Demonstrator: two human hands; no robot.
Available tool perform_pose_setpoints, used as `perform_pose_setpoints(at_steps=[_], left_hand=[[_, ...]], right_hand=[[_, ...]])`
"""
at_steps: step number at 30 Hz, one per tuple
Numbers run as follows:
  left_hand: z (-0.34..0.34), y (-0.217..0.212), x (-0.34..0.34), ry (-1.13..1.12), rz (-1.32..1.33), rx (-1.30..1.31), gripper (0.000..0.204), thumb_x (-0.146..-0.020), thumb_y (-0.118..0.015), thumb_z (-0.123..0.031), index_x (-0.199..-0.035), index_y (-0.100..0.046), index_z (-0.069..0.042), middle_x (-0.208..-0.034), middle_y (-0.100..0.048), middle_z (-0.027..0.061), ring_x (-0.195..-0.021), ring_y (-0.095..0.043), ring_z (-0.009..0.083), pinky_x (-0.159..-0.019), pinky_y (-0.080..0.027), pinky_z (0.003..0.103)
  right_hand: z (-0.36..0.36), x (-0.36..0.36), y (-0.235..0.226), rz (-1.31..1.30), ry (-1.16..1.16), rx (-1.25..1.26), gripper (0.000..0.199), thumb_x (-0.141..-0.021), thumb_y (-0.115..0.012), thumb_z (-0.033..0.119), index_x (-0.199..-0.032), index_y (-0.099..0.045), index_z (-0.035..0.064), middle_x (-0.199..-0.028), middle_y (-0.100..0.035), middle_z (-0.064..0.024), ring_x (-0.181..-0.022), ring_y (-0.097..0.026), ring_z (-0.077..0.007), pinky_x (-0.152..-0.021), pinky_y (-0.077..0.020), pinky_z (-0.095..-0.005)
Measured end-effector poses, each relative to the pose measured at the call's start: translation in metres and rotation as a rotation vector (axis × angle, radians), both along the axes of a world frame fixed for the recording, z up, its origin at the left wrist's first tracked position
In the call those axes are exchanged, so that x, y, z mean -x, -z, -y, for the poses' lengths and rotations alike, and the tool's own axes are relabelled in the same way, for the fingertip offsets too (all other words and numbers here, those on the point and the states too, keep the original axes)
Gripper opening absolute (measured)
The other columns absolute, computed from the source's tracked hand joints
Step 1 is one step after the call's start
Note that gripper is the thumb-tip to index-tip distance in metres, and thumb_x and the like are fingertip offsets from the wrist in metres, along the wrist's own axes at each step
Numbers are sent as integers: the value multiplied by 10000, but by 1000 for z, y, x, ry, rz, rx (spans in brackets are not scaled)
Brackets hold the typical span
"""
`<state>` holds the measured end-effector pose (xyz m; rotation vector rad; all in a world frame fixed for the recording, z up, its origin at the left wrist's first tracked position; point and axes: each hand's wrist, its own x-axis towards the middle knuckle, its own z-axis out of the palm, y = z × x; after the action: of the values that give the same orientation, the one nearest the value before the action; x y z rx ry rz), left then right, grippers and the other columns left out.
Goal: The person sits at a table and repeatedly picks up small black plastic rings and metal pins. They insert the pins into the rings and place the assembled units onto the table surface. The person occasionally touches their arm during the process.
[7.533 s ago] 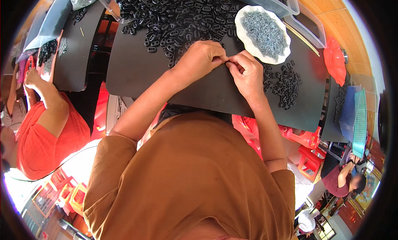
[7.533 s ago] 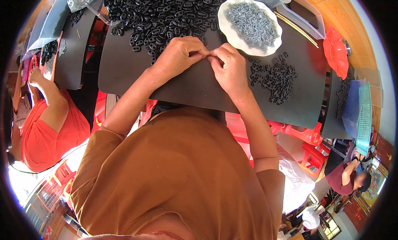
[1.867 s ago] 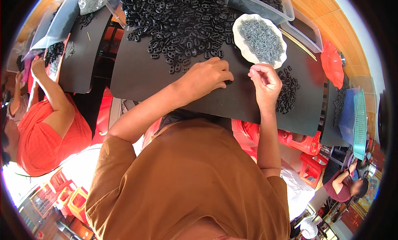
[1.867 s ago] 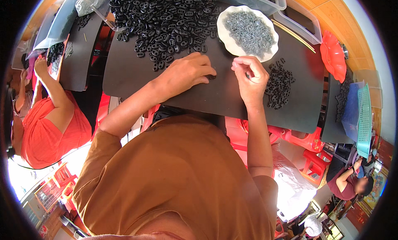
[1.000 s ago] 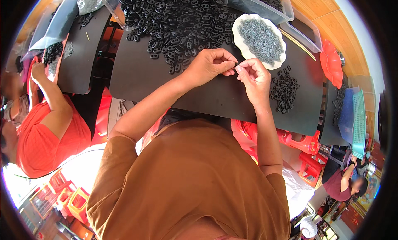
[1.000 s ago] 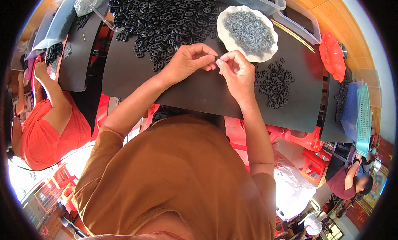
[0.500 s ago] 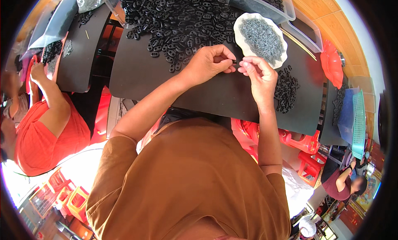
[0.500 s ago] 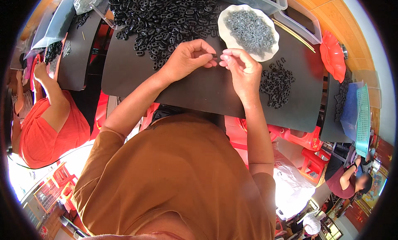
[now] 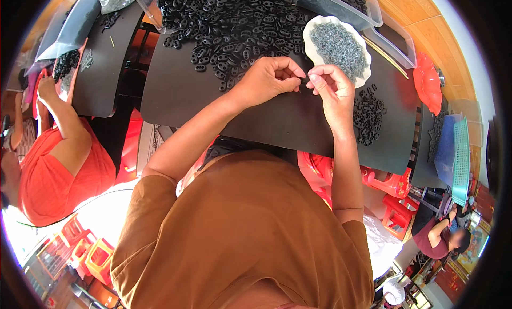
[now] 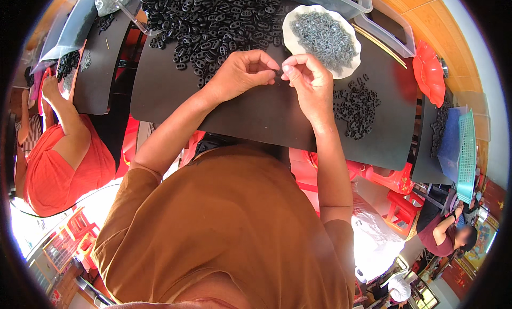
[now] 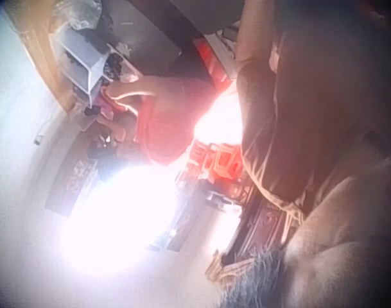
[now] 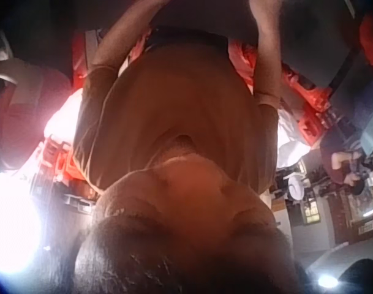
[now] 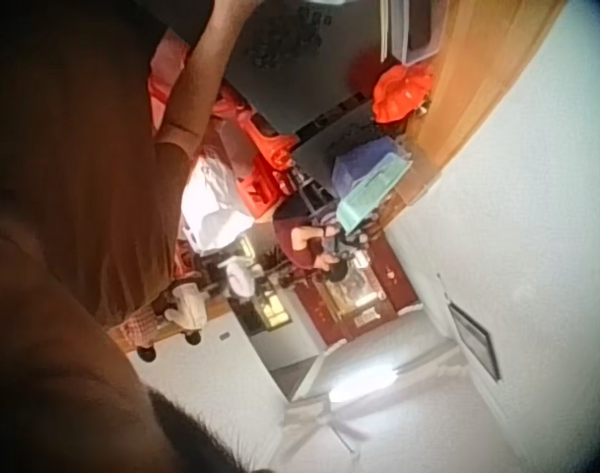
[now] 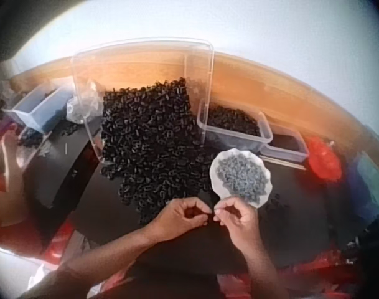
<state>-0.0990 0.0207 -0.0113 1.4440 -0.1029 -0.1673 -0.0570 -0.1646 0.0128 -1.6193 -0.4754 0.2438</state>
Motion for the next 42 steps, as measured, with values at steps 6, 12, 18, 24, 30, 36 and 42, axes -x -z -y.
perform_pose_setpoints(at_steps=[6, 12, 18, 24, 30, 36, 42], left_hand=[[0, 1, 0, -59, 69, -24, 166, -868, -660, -37, -1029, -626, -15, -927, -665, 32, -853, -626, 80, -774, -517, 236], [1, 8, -1, -60, 35, 94, 216, -850, -685, -31, -1050, -606, -9, -932, -648, 41, -856, -621, 92, -782, -516, 237], [0, 1, 1, -94, 60, -44, 251, -838, -696, -35, -1065, -588, -17, -934, -626, 46, -849, -619, 93, -775, -521, 242], [1, -2, 3, -102, 98, -134, 250, -836, -697, -36, -1060, -588, -15, -915, -636, 42, -842, -621, 81, -746, -520, 231], [2, -1, 4, -103, 111, -129, 245, -837, -695, -35, -1058, -591, -17, -896, -644, 35, -835, -625, 78, -739, -515, 227], [2, -4, 6, -98, 108, -159, 233, -843, -689, -34, -1056, -598, -21, -891, -654, 38, -838, -629, 80, -743, -514, 224], [1, -3, 4, -104, 109, -165, 230, -845, -685, -35, -1058, -599, -23, -890, -656, 36, -842, -631, 80, -746, -514, 227]], right_hand=[[-1, 0, 5, -47, -73, 34, 8, -906, -613, 33, -906, -613, 25, -844, -635, -14, -724, -606, -85, -626, -482, -224], [0, -2, 8, -56, -45, -12, 20, -899, -625, 30, -919, -626, 28, -855, -640, -19, -730, -606, -85, -635, -485, -226], [4, -4, 7, -37, -95, 2, 47, -880, -636, -12, -914, -627, 20, -865, -634, -18, -756, -592, -74, -651, -474, -217], [4, -4, 9, 12, -122, 13, 81, -868, -628, -56, -912, -622, 11, -864, -622, -11, -774, -572, -60, -668, -461, -201], [4, -2, 9, -5, -90, 18, 88, -858, -635, -65, -906, -621, 8, -840, -628, -3, -760, -566, -56, -669, -468, -199], [3, -2, 6, 70, -77, 118, 88, -847, -642, -64, -889, -626, 11, -832, -633, -2, -750, -567, -47, -651, -471, -199], [4, -3, 6, 79, -77, 120, 93, -840, -647, -66, -886, -627, 12, -833, -637, -3, -743, -567, -45, -648, -472, -199]])
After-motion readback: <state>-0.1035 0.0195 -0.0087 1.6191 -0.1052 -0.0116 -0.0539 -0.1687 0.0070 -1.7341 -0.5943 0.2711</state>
